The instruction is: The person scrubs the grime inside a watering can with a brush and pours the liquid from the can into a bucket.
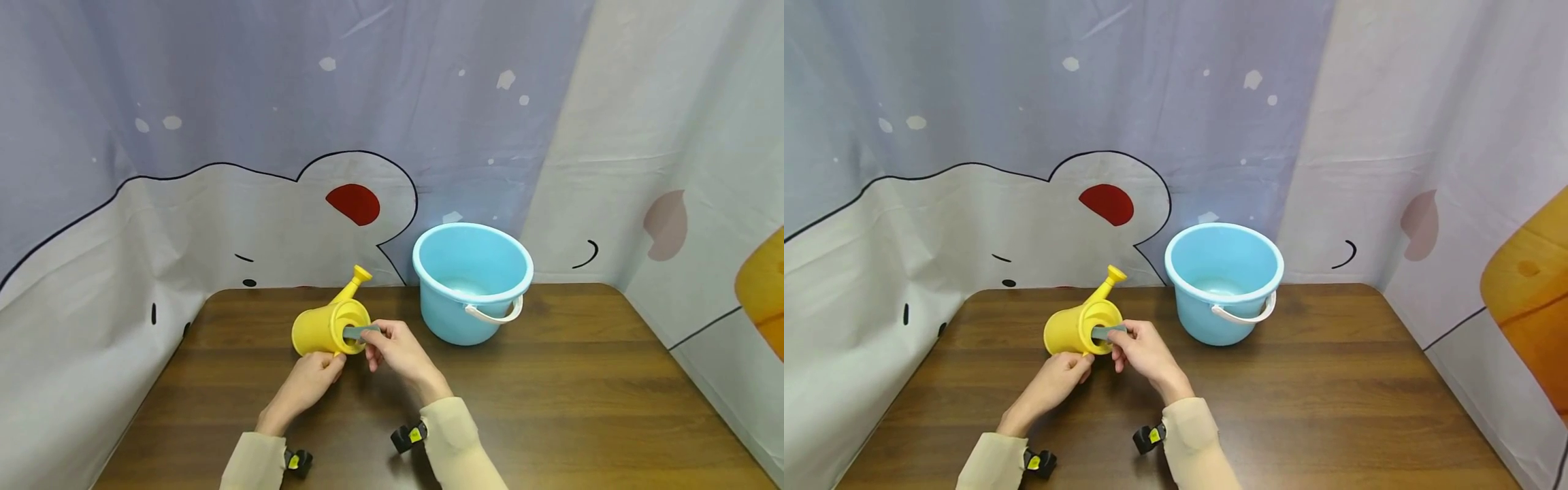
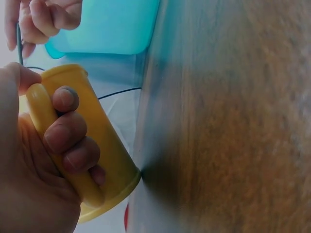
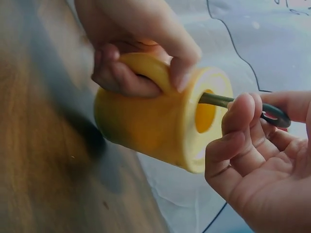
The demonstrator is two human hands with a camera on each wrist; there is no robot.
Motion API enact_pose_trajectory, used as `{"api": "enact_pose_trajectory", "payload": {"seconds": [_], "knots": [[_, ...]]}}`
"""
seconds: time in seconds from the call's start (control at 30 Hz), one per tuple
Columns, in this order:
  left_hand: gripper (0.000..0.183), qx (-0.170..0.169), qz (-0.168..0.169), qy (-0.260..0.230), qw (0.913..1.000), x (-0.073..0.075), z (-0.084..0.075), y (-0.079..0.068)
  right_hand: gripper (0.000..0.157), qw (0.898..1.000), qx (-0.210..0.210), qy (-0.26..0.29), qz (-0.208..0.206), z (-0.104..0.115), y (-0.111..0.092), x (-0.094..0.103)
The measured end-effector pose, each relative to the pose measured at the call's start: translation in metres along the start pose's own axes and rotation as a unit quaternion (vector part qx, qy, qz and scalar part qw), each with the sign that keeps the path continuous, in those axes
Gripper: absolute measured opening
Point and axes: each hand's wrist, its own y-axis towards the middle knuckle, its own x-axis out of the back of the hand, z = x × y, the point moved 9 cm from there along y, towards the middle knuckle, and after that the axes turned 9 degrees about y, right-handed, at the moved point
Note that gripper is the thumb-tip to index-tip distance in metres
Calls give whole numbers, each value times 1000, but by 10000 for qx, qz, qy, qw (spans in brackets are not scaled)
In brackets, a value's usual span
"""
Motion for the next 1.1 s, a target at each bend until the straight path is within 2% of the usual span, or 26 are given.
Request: {"api": "enact_pose_trajectory", "payload": {"seconds": [0.2, 0.37, 0.6, 0.87, 1.1], "knots": [[49, 11, -22, -28, 10000, 1, 1, -1, 22, 9997, 193, -134, 19, 12, -5, 6], [50, 30, -33, -16, 10000, 2, 2, -1, 20, 9998, 212, -34, -26, 14, -6, 8], [50, -1, -40, -46, 10000, 2, 1, -1, 25, 9999, 51, -2, -99, 8, -3, 3], [50, -42, -14, -25, 10000, 2, 0, -1, 26, 9998, -136, -99, 117, 5, -3, -13], [50, -72, -22, -56, 10000, 3, -1, 0, 27, 9999, -133, -45, 12, -5, 1, -11]]}}
